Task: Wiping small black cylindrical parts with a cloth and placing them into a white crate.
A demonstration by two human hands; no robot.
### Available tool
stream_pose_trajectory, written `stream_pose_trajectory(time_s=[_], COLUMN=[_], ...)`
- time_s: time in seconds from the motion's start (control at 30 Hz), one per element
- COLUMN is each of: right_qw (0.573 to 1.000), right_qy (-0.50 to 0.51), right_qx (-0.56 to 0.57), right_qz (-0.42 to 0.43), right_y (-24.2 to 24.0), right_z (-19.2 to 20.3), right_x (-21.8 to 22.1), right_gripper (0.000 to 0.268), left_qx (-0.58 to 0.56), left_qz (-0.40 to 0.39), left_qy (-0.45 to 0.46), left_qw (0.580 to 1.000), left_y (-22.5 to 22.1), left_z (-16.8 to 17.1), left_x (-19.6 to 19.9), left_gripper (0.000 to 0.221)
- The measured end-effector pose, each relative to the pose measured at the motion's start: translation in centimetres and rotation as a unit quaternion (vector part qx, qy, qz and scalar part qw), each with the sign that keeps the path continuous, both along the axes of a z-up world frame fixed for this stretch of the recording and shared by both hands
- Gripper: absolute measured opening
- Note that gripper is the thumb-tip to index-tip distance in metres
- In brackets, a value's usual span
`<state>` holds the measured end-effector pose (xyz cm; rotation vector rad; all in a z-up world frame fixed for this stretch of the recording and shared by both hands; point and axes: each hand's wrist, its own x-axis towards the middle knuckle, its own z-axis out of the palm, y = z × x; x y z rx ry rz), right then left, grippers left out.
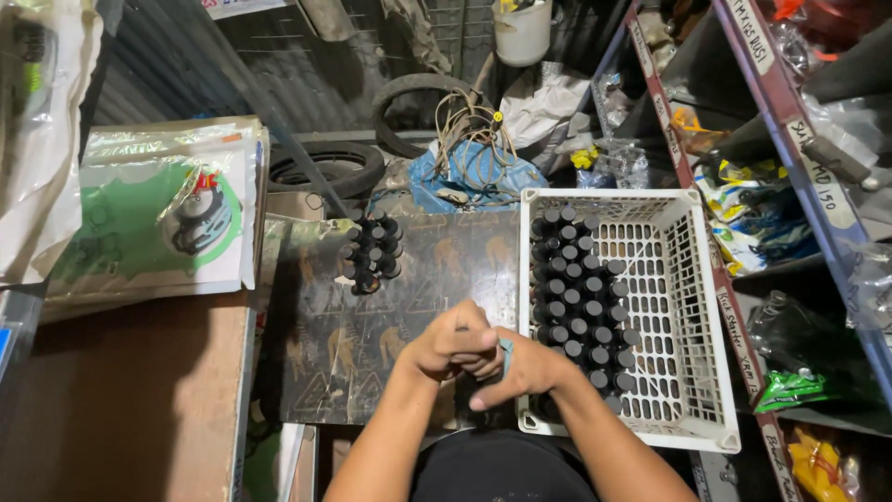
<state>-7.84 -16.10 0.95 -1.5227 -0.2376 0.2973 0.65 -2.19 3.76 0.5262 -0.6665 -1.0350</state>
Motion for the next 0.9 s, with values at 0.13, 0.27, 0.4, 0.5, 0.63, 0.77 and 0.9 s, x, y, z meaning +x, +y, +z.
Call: stream_pose_trajectory(time_s=[0.13,0.27,0.4,0.5,0.63,0.77,0.9], right_qw=[0.997,0.916,0.889,0.970,0.998,0.968,0.996], right_qy=[0.061,-0.102,-0.163,-0.106,-0.035,0.092,-0.043], right_qx=[0.038,-0.223,-0.248,-0.040,0.052,0.207,-0.076], right_qz=[-0.009,-0.317,-0.348,-0.216,0.017,0.108,-0.028], right_y=[-0.8,0.8,1.3,1.6,0.0,-1.6,-0.7], right_z=[-2.5,-0.2,-3.5,0.9,2.5,-4.2,0.6], right_x=[-0.3,1.0,0.6,0.2,-0.2,-1.4,-0.2], right_gripper=[0.025,0.030,0.039,0.026,0.041,0.052,0.050], left_qx=[0.057,0.261,0.230,0.142,0.023,-0.035,0.011], left_qz=[0.080,0.408,0.390,0.223,0.030,-0.124,0.080], left_qy=[0.064,0.005,-0.059,0.035,-0.080,0.039,0.083], left_qw=[0.993,0.875,0.890,0.964,0.996,0.991,0.993], left_y=[-2.0,-3.8,-3.5,-2.5,-0.3,0.1,-1.7], left_z=[0.0,2.2,-0.2,-1.9,-1.2,1.5,-1.1], left_x=[-0.8,-2.1,-2.1,-0.5,0.1,-0.2,-0.9], left_gripper=[0.069,0.059,0.060,0.069,0.068,0.054,0.072])
